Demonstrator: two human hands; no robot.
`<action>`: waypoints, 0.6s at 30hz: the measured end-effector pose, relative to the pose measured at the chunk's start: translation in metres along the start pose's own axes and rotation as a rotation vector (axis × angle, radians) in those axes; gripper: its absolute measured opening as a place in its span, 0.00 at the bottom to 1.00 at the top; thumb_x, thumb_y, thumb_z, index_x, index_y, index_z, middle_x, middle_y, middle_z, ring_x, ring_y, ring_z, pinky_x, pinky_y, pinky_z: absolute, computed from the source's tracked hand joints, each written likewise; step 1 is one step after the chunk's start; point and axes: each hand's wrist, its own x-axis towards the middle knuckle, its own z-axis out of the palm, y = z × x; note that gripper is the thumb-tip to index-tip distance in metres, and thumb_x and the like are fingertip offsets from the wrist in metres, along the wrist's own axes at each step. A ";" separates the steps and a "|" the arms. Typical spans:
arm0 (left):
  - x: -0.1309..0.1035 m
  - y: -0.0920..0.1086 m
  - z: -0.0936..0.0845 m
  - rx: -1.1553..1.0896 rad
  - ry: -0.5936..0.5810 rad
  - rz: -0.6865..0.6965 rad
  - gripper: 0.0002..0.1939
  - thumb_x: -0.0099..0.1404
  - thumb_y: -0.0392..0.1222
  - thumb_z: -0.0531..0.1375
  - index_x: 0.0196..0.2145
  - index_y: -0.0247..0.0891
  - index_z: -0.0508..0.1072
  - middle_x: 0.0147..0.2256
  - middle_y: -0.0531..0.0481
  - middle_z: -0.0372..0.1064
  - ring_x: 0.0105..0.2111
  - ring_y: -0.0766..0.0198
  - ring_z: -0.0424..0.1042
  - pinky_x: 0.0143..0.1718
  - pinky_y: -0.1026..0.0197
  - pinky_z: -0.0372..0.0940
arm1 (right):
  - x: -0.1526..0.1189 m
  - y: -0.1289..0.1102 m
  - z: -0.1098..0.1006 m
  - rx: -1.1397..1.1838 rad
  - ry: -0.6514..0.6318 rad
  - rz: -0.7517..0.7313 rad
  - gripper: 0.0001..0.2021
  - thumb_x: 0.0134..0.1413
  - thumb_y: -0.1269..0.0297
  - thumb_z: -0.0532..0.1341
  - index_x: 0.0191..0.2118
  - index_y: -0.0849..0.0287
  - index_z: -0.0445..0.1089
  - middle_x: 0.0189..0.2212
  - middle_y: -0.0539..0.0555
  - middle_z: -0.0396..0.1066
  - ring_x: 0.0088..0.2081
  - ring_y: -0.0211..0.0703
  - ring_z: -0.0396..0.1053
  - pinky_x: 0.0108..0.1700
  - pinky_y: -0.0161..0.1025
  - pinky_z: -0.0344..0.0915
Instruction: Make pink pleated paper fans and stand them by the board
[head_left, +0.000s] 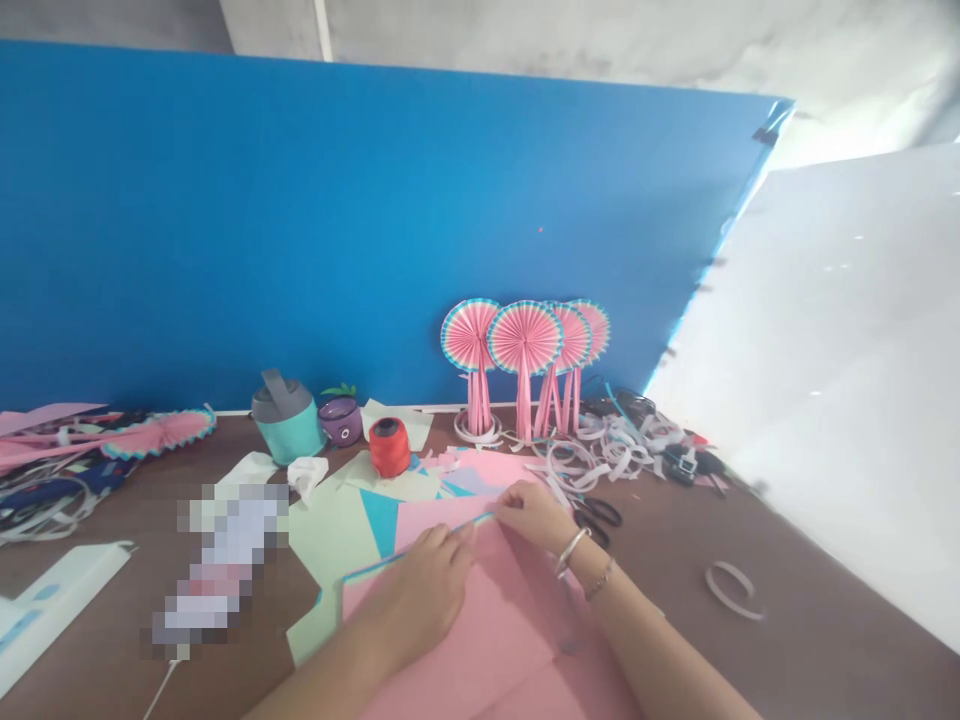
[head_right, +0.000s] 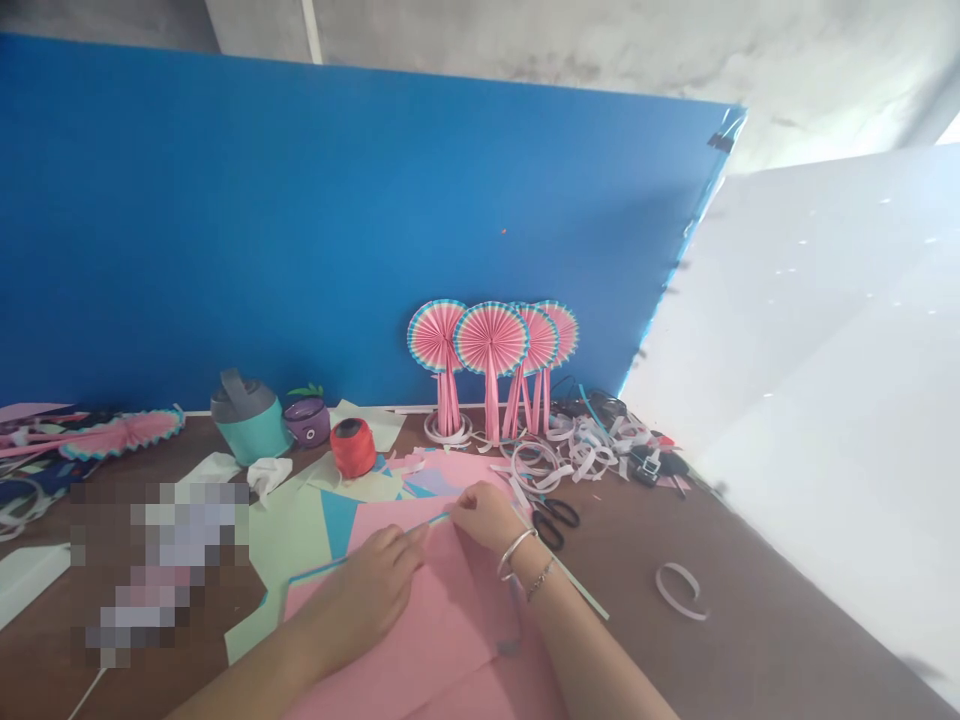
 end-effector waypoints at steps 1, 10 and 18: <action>-0.001 -0.001 0.002 -0.017 0.027 -0.012 0.19 0.65 0.31 0.47 0.52 0.32 0.65 0.56 0.39 0.62 0.49 0.51 0.64 0.51 0.49 0.59 | 0.000 -0.001 -0.001 0.029 0.005 -0.016 0.08 0.47 0.67 0.59 0.22 0.62 0.71 0.23 0.51 0.71 0.27 0.36 0.63 0.30 0.31 0.55; -0.003 -0.006 0.009 -0.050 0.073 -0.062 0.23 0.63 0.29 0.48 0.55 0.38 0.64 0.56 0.43 0.63 0.50 0.55 0.66 0.52 0.51 0.61 | 0.003 0.008 0.003 0.200 -0.094 -0.037 0.13 0.47 0.59 0.59 0.21 0.63 0.72 0.18 0.49 0.68 0.23 0.36 0.61 0.26 0.32 0.54; -0.004 -0.010 0.011 -0.116 0.158 -0.049 0.21 0.64 0.30 0.48 0.53 0.39 0.66 0.57 0.43 0.63 0.51 0.56 0.68 0.51 0.53 0.65 | 0.003 0.006 0.004 0.260 0.012 -0.091 0.06 0.43 0.69 0.59 0.23 0.60 0.74 0.24 0.50 0.72 0.25 0.37 0.64 0.28 0.32 0.58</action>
